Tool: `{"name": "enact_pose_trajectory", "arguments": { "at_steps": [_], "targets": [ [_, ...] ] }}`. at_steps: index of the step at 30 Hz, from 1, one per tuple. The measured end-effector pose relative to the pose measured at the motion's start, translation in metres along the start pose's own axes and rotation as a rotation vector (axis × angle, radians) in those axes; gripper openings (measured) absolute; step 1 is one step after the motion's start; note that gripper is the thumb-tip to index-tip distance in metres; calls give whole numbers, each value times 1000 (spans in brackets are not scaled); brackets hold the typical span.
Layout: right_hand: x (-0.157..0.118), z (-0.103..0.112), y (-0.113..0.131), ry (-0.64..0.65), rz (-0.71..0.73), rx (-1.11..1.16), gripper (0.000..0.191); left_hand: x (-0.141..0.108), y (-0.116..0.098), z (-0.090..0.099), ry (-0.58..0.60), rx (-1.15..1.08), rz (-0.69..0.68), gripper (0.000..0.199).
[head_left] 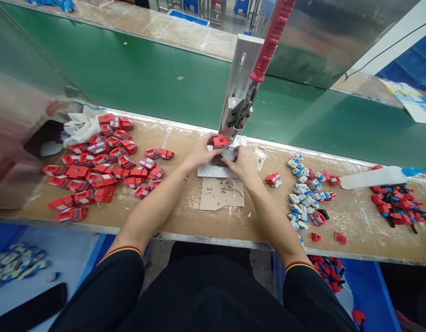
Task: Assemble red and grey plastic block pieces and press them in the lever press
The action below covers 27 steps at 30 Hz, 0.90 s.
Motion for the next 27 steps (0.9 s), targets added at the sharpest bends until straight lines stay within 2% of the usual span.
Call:
{"name": "enact_pose_trajectory", "arguments": {
  "at_steps": [3,6,8,13,21,27],
  "targets": [
    [0,5,2,-15,33,28,54,-1,-2,-3,2,2,23,48],
    [-1,5,6,55,175,201,51,-3,-3,-5,7,-5,42,47],
    [-1,4,4,100,214,278,49,-3,-4,-8,18,-6,45,46],
    [5,-1,-5,93,131,327,54,-1,-7,-14,34,22,58,42],
    [11,-1,-11,85,73,374,61,4,-10,-22,62,77,51,44],
    [4,2,-17,69,69,381,57,6,-15,-28,107,101,16,45]
  ]
}}
Point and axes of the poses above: each hand's wrist, its own x-axis towards the middle knuckle, its own z-axis out of the back of the hand, y = z × x, the point moved 9 cm from there along x, towards the middle knuckle, and after that the axes turned 1 degree about -z, right-handed, at the moved point
